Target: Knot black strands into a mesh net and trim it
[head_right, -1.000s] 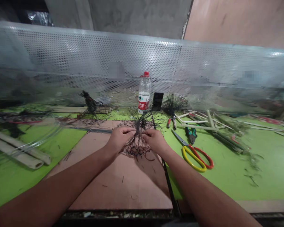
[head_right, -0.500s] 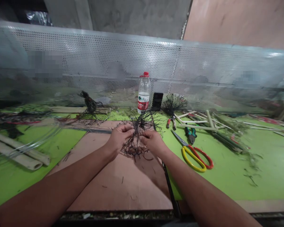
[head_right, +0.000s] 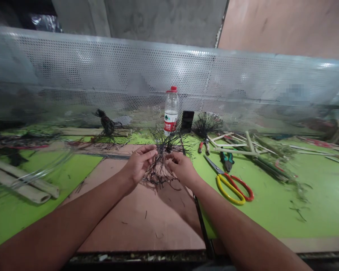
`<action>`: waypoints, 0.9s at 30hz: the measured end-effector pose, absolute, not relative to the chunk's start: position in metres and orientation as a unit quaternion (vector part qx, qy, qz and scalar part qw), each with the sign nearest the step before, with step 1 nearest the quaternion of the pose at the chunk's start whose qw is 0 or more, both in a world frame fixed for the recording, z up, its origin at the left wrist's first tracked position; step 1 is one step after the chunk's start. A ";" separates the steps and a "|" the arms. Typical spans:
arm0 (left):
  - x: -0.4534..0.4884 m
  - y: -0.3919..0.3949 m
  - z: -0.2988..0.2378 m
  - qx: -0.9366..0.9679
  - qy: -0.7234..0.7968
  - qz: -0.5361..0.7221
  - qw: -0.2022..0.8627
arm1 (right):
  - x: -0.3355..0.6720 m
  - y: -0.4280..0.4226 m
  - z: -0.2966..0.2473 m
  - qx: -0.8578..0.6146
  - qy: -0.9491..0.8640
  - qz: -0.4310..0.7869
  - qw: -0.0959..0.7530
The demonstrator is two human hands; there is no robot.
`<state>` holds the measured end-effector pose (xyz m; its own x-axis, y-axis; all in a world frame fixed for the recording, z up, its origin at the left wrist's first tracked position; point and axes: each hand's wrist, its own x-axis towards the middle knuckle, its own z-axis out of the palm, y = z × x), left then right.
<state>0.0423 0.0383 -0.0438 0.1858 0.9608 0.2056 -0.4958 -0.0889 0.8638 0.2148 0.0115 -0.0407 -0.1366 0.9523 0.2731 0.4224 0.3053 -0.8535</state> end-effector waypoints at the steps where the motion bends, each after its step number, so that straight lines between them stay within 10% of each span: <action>1: 0.041 0.038 -0.042 0.444 0.243 0.579 0.639 | 0.215 0.012 -0.041 -0.493 -0.684 0.320 0.433; 10: 0.035 0.038 -0.044 0.489 0.218 0.519 0.666 | 0.213 0.013 -0.043 -0.464 -0.664 0.362 0.462; 19: 0.031 0.040 -0.040 0.775 0.244 0.513 0.276 | 0.207 0.008 -0.037 -0.464 -0.697 0.277 0.471; 27: 0.033 0.034 -0.043 0.798 0.218 0.480 0.293 | 0.205 0.009 -0.038 -0.474 -0.689 0.238 0.494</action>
<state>0.0327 0.0340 -0.0431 0.4447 0.6296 0.6371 0.0667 -0.7325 0.6774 0.2053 0.0089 -0.0378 -0.0624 0.8878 0.4560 0.4182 0.4381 -0.7957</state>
